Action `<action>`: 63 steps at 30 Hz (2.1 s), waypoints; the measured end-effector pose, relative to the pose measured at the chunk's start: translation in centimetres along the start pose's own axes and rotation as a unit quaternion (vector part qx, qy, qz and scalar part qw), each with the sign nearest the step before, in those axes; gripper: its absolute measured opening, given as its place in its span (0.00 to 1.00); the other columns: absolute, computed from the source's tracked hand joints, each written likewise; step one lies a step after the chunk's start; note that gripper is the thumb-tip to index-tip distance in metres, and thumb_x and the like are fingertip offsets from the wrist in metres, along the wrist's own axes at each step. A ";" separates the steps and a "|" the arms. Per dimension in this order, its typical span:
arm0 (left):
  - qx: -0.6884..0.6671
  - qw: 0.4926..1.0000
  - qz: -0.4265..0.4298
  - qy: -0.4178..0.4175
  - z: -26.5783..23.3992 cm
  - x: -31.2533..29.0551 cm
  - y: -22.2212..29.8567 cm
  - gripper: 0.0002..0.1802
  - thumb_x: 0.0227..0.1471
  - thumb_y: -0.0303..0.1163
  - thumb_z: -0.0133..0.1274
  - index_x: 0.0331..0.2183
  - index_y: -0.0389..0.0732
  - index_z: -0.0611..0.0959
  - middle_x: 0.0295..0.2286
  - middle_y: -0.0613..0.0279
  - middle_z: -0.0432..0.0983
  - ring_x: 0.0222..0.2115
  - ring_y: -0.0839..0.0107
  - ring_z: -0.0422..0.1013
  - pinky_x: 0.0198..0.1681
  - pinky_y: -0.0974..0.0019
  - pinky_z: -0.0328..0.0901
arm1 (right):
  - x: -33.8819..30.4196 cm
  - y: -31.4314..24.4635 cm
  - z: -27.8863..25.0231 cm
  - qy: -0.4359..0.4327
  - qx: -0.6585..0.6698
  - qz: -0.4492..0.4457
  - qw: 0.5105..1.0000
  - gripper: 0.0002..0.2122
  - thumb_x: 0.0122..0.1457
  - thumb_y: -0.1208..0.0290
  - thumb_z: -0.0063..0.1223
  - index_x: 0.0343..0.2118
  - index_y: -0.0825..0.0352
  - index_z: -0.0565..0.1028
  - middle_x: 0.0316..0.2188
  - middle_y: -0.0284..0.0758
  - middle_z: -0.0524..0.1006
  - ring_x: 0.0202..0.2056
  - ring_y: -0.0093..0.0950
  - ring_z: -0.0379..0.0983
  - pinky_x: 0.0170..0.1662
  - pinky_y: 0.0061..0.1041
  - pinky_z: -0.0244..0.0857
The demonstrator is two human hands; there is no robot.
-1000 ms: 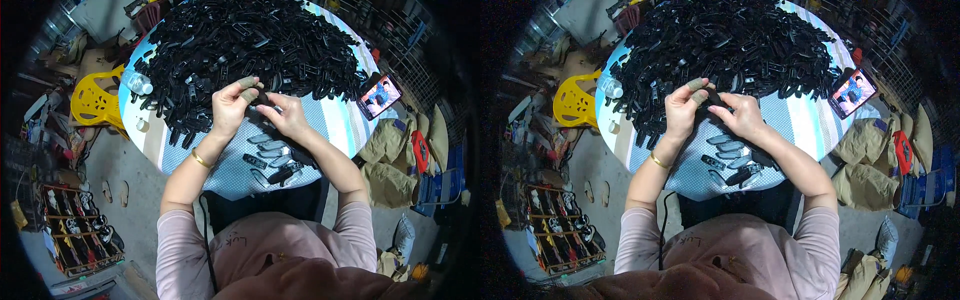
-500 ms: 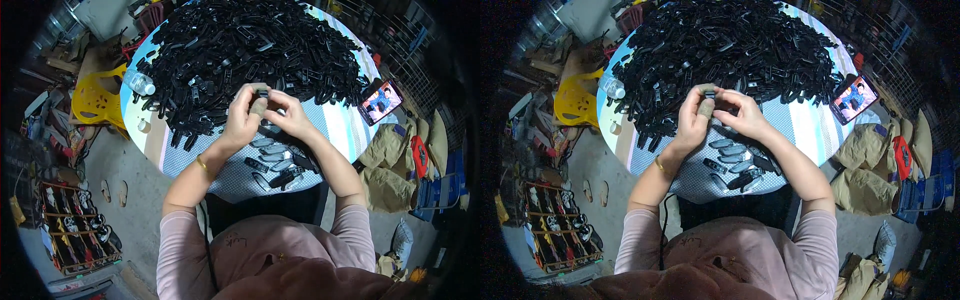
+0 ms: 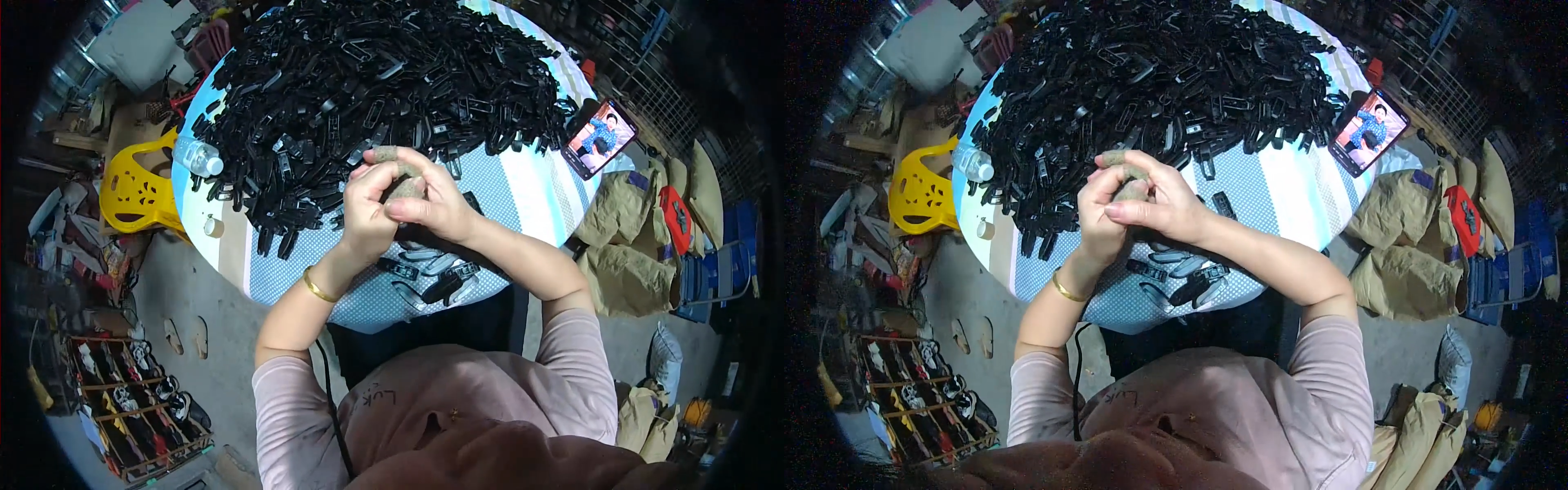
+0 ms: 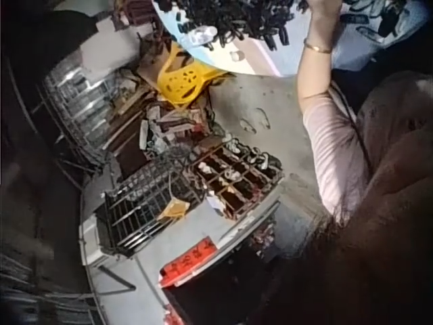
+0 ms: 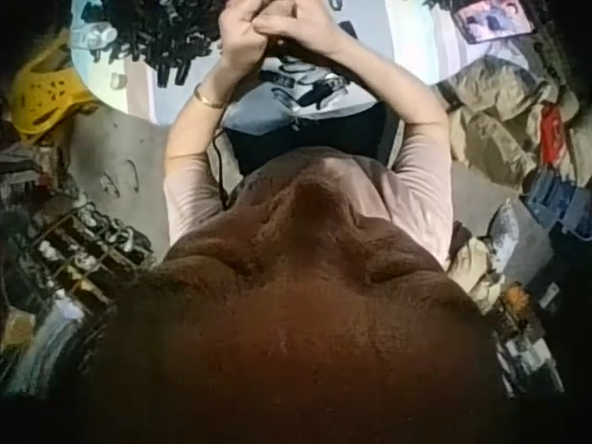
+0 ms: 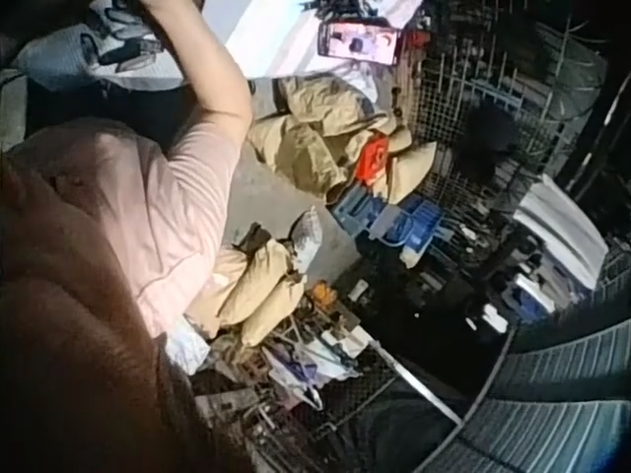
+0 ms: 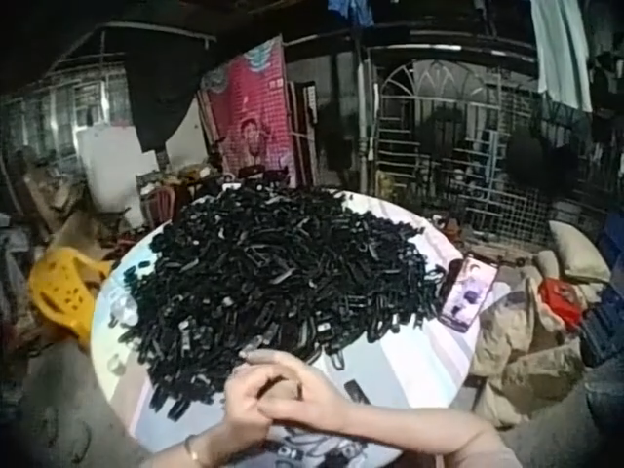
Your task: Assembling or inspecting small black plastic components on a table.
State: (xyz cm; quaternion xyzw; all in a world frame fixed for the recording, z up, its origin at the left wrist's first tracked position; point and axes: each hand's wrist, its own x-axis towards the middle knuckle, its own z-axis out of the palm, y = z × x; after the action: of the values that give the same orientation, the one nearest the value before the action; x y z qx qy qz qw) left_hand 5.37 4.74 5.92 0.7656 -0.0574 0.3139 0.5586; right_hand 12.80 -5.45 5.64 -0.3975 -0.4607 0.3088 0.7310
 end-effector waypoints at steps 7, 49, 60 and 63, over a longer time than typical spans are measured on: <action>-0.142 0.989 -0.035 -0.033 -0.7 0.4 -1.0 0.07 0.47 0.30 0.52 0.29 0.35 0.78 0.23 0.68 0.72 0.24 0.81 0.65 0.29 0.77 0.61 | 1.0 -0.5 -0.9 -0.034 -0.117 0.025 0.992 0.33 0.46 0.69 0.55 0.55 0.71 0.55 0.49 0.42 0.66 0.48 0.29 0.65 0.51 0.27 0.60; -0.231 0.966 -0.112 -0.005 0.5 -0.1 -0.2 0.23 0.51 0.41 0.52 0.42 0.34 0.71 0.30 0.67 0.69 0.31 0.81 0.66 0.34 0.79 0.62 | 0.4 0.5 -1.4 0.025 0.038 0.015 0.999 0.49 0.40 0.68 0.67 0.59 0.70 0.41 0.52 0.42 0.61 0.47 0.26 0.65 0.50 0.25 0.61; -0.169 0.969 -0.147 -0.109 -0.3 0.3 1.0 0.09 0.51 0.31 0.49 0.31 0.34 0.76 0.28 0.66 0.72 0.28 0.81 0.68 0.33 0.77 0.64 | -0.2 -0.3 -0.2 0.028 -0.072 -0.008 0.997 0.44 0.40 0.67 0.66 0.57 0.72 0.48 0.46 0.40 0.68 0.45 0.25 0.66 0.49 0.24 0.61; -0.230 0.951 -0.176 -0.106 -0.7 0.3 0.5 0.08 0.50 0.30 0.48 0.30 0.35 0.76 0.28 0.66 0.73 0.28 0.80 0.69 0.33 0.77 0.64 | -0.1 -0.1 -0.5 0.024 -0.017 -0.003 1.000 0.48 0.39 0.64 0.67 0.58 0.70 0.44 0.48 0.42 0.65 0.47 0.27 0.65 0.50 0.25 0.61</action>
State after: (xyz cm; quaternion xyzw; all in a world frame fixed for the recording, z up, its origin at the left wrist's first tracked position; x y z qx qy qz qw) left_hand 5.12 5.22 6.67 0.6435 -0.0512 0.1057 0.7564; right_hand 13.24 -5.73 5.60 -0.4156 -0.4495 0.2892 0.7359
